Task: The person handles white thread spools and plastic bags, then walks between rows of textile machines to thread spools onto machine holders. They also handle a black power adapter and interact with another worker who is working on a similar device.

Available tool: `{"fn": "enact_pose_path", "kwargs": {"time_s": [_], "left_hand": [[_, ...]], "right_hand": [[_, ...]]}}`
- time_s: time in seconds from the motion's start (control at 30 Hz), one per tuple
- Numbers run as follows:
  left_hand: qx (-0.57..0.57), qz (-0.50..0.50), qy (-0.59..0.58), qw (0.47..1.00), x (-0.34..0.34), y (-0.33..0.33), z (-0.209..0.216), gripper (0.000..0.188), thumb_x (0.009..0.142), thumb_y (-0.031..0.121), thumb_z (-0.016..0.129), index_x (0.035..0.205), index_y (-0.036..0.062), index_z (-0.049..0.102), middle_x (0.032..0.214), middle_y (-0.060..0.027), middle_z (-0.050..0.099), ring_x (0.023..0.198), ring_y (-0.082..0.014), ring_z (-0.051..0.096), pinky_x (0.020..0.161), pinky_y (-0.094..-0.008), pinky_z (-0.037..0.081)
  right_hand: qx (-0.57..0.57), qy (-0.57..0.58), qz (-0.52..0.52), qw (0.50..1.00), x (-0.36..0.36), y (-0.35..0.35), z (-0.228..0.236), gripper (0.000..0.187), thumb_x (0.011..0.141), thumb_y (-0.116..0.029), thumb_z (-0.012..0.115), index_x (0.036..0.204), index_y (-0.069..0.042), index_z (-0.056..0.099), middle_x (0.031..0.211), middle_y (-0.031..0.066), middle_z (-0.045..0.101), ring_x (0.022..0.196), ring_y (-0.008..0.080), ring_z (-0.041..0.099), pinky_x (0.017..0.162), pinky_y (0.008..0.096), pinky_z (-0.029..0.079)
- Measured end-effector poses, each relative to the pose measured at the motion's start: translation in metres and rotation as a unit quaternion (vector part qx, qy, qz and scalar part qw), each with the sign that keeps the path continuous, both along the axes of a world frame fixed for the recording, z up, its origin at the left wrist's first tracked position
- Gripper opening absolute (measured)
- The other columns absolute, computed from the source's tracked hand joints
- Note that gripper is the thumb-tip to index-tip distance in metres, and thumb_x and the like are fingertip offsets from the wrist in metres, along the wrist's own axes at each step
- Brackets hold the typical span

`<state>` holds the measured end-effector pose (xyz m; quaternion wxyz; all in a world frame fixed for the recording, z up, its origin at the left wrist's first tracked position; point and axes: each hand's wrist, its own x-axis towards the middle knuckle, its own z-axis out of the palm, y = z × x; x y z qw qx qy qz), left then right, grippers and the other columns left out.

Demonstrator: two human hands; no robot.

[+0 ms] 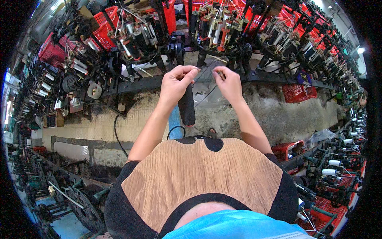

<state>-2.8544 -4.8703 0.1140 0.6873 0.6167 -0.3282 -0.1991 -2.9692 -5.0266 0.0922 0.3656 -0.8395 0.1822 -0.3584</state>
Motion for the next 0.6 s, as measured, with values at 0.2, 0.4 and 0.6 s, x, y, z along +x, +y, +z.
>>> {"fn": "enact_pose_path", "kwargs": {"time_s": [0.2,0.4,0.6], "left_hand": [[-0.002,0.006,-0.040,0.999,0.003,-0.017,-0.008,0.018,0.086,0.016,0.072,0.097,0.0025,0.073,0.076,0.0008,0.059,0.070,-0.0065,0.054,0.064,-0.0215,0.042],[-0.027,0.024,0.137,0.990,0.002,-0.037,-0.016,0.020,0.084,0.017,0.074,0.096,0.0009,0.073,0.083,0.0003,0.064,0.073,-0.0066,0.055,0.067,-0.0214,0.042],[-0.026,0.062,0.166,0.984,0.007,-0.055,-0.034,0.020,0.083,0.016,0.075,0.095,0.0009,0.073,0.087,-0.0002,0.066,0.074,-0.0065,0.055,0.067,-0.0217,0.044]], "right_hand": [[0.069,-0.146,0.062,0.985,0.017,0.016,0.006,0.013,0.087,-0.005,0.067,0.098,0.000,0.066,0.067,-0.0046,0.050,0.059,0.0016,0.038,0.052,0.0193,0.033],[0.005,-0.134,0.038,0.990,0.010,0.017,0.005,0.010,0.082,-0.004,0.069,0.092,-0.002,0.067,0.066,-0.0007,0.053,0.056,0.0044,0.041,0.049,0.0222,0.034],[-0.004,-0.003,0.112,0.994,-0.012,0.003,0.008,0.012,0.080,-0.014,0.072,0.090,-0.008,0.070,0.077,0.0084,0.066,0.064,0.0229,0.063,0.058,0.0329,0.049]]}}
